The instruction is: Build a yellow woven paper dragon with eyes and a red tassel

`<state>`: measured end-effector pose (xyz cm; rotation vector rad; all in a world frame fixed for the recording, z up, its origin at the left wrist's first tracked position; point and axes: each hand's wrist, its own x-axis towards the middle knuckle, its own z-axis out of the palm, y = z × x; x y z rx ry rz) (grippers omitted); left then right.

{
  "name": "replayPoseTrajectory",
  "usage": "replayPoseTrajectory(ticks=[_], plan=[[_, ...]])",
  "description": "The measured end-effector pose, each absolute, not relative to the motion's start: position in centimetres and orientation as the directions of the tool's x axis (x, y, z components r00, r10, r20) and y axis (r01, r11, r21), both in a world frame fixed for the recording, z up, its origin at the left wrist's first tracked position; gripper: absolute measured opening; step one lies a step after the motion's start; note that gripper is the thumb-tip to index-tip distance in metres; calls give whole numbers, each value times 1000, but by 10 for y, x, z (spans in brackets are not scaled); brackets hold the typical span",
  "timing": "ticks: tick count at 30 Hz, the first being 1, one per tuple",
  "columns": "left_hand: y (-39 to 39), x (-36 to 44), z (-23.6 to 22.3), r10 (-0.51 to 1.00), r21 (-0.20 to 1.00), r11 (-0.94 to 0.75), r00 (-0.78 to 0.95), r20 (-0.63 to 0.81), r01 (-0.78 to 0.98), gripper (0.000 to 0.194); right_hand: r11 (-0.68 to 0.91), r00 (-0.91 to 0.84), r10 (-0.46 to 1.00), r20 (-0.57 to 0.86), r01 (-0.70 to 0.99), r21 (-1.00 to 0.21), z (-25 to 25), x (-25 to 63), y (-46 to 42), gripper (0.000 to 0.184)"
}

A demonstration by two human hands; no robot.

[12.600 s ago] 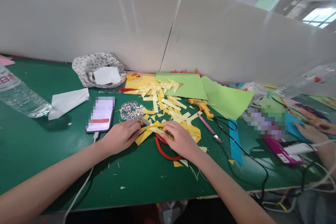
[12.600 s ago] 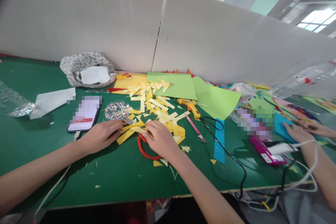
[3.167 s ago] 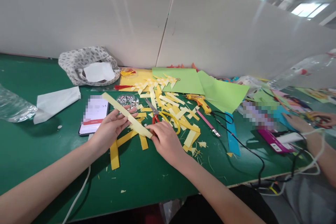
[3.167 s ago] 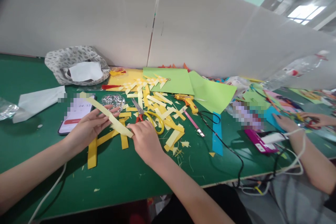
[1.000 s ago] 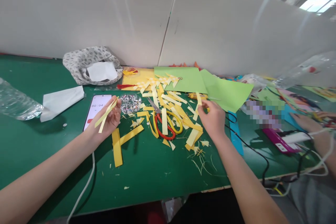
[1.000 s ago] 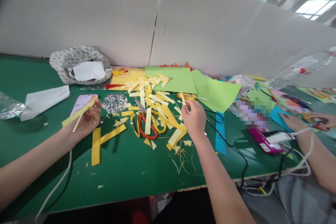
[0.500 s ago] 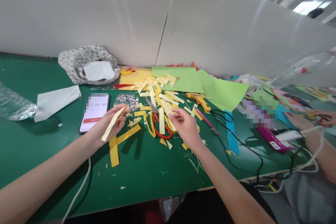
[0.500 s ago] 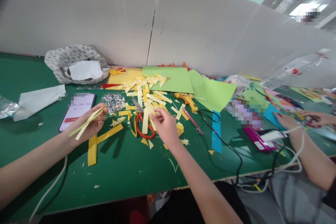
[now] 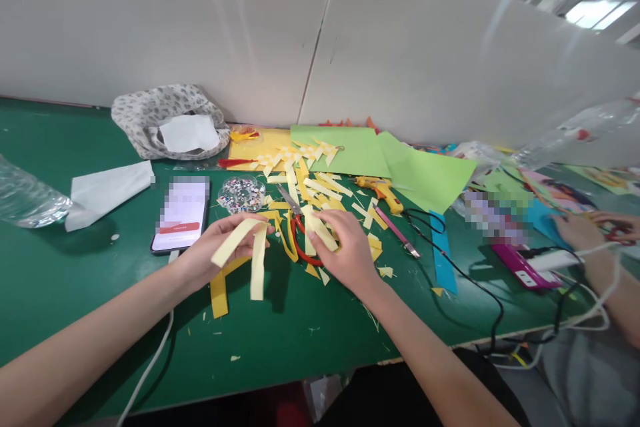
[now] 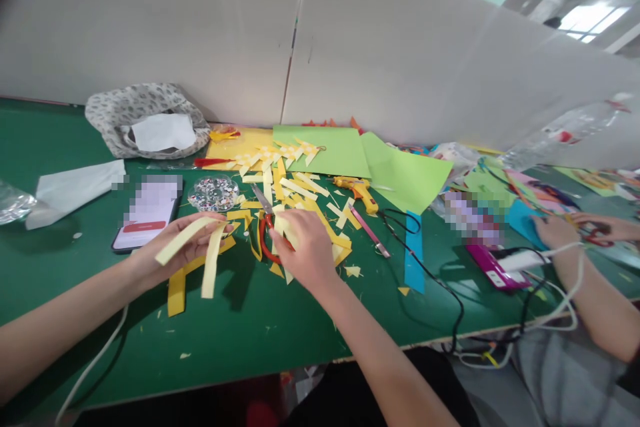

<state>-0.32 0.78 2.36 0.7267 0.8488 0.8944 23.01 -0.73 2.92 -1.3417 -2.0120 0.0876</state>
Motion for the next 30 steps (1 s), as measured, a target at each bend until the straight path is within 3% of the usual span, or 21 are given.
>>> replayPoseTrajectory(ticks=[3,6,11,13,16,21,25,30], plan=[[8,-3,22,880,822,438,362,-308,-363,11,596,-440,771,460,753,-279,31,218,-16,26],[9,-3,20,883,823,433,358,-304,-368,11,621,-489,738,464,762,-183,32,212,-19,14],[9,-1,19,876,845,443,343,-339,-298,18,504,-97,692,715,774,-383,47,218,-19,11],[7,0,20,868,849,460,333,-368,-260,20,532,-44,655,754,735,-420,52,220,-21,10],[4,3,24,857,860,468,345,-384,-205,22,654,-188,625,758,655,-377,51,217,-25,7],[-4,9,28,847,899,428,387,-366,-87,22,728,-452,574,683,663,-174,39,205,-33,6],[-8,12,20,852,955,297,445,-277,26,22,717,-500,576,647,690,-105,34,204,-34,6],[-9,12,15,847,965,259,473,-243,33,21,668,-462,650,604,726,-163,30,207,-30,10]])
